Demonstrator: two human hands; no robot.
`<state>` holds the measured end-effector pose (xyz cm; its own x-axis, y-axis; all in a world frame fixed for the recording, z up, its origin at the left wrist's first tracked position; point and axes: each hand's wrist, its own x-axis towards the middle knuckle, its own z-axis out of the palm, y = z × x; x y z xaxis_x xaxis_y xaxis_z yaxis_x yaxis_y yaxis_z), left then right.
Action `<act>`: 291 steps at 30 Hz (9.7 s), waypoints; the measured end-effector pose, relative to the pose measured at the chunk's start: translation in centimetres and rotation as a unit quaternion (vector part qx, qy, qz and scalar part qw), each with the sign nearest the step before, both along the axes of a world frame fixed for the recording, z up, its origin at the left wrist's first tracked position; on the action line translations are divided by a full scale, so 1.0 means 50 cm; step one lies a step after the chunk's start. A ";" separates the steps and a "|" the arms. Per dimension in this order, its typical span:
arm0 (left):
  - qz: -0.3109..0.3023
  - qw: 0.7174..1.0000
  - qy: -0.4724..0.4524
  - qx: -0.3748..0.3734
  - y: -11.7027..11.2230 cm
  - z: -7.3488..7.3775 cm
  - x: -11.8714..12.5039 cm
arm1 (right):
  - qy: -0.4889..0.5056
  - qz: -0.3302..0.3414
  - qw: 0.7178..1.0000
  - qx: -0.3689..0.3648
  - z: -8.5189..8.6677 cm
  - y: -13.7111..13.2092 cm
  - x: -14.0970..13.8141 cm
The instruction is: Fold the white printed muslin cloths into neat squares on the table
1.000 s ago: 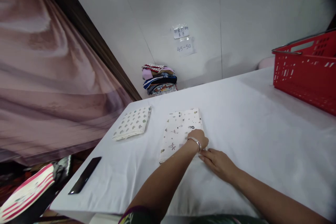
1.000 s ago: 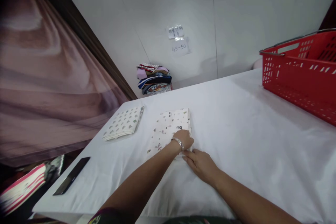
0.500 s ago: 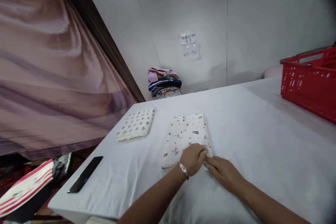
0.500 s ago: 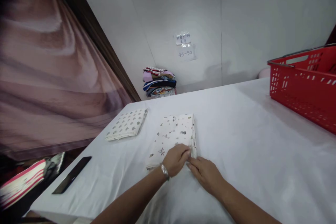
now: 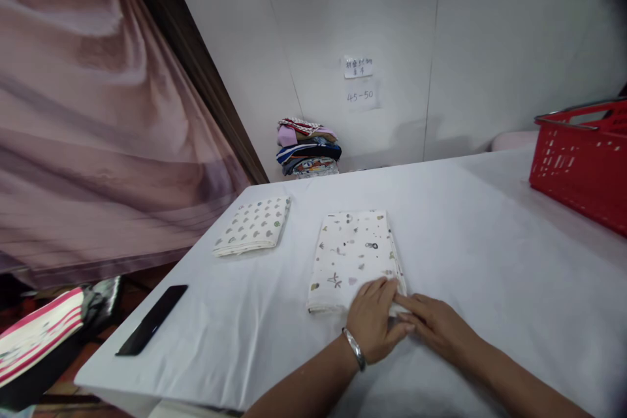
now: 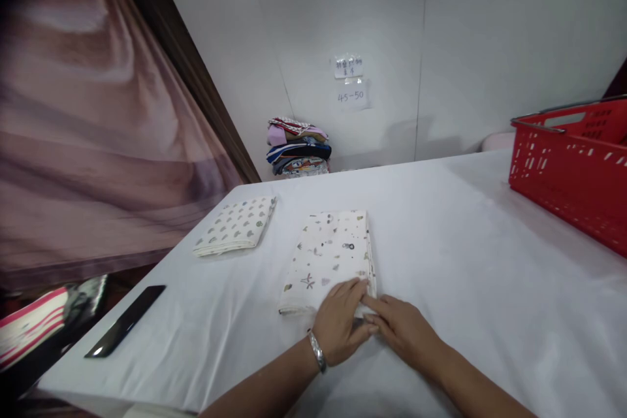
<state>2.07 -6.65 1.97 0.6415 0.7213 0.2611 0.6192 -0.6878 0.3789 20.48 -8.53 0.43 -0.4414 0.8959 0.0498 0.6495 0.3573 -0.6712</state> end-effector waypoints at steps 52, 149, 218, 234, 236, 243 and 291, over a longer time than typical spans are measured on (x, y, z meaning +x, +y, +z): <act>0.200 0.941 0.149 -0.230 0.091 0.060 0.084 | 0.293 -0.174 0.896 -0.284 -0.017 0.077 0.013; 0.207 0.953 0.185 -0.123 0.051 0.052 0.111 | 0.246 -0.201 0.931 -0.182 -0.018 0.187 -0.005; 0.306 0.926 0.067 -0.212 0.309 0.042 0.130 | 0.336 -0.185 0.910 -0.157 -0.027 0.336 0.025; 0.277 0.937 0.181 -0.110 0.285 0.038 0.166 | 0.325 -0.181 0.917 -0.142 -0.034 0.343 0.027; 0.281 0.935 0.170 -0.131 0.282 0.043 0.161 | 0.322 -0.179 0.918 -0.144 -0.033 0.342 0.026; 0.271 0.935 0.149 -0.175 0.261 0.053 0.153 | 0.312 -0.181 0.920 -0.151 -0.031 0.338 0.026; 0.230 0.950 0.171 -0.124 0.091 0.060 0.134 | 0.262 -0.181 0.937 -0.144 -0.028 0.328 0.025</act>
